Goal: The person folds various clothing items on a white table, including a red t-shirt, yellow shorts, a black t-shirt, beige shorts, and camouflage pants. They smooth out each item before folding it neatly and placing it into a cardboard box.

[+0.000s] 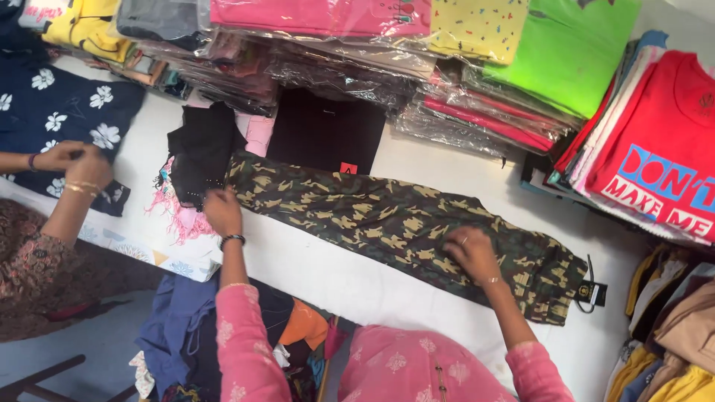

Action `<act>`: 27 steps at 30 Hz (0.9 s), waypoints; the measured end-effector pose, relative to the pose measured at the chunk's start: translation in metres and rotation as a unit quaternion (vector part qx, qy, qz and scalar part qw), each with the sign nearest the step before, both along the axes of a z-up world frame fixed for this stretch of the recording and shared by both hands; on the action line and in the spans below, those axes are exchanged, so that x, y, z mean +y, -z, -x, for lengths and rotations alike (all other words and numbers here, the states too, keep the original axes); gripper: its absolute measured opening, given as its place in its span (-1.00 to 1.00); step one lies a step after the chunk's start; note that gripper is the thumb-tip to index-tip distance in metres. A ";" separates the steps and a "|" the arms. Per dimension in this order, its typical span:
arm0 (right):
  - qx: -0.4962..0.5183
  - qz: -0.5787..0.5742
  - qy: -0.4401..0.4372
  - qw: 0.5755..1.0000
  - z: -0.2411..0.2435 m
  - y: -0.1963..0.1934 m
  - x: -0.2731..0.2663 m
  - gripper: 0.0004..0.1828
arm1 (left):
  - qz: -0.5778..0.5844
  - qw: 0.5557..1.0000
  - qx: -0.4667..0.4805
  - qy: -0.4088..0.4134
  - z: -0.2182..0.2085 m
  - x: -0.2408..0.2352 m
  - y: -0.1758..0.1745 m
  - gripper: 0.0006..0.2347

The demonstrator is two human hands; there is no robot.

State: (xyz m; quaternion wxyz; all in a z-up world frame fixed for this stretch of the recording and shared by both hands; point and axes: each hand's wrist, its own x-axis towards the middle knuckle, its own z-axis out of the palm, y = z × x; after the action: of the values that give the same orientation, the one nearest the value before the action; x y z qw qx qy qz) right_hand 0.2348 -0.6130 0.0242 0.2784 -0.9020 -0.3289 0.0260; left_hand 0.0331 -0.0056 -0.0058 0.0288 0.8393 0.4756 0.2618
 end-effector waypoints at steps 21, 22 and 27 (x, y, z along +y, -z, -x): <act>0.130 -0.046 0.059 0.989 0.085 0.017 -0.090 -0.76 | 0.414 0.840 -0.331 -0.117 -0.001 -0.017 0.056 -0.66; 0.149 -0.054 0.062 0.985 0.087 0.015 -0.093 -0.76 | 0.419 0.837 -0.335 -0.111 0.003 -0.015 0.059 -0.64; 0.175 -0.084 0.064 0.979 0.094 0.022 -0.091 -0.78 | 0.437 0.818 -0.344 -0.147 0.003 -0.021 0.067 -0.74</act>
State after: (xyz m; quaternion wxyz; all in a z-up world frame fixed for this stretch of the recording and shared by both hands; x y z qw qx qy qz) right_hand 0.1412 -0.7040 0.0020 0.4080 -0.8760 -0.2171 0.1379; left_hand 0.0300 -0.0265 -0.0727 0.5149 0.5140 0.6173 0.2993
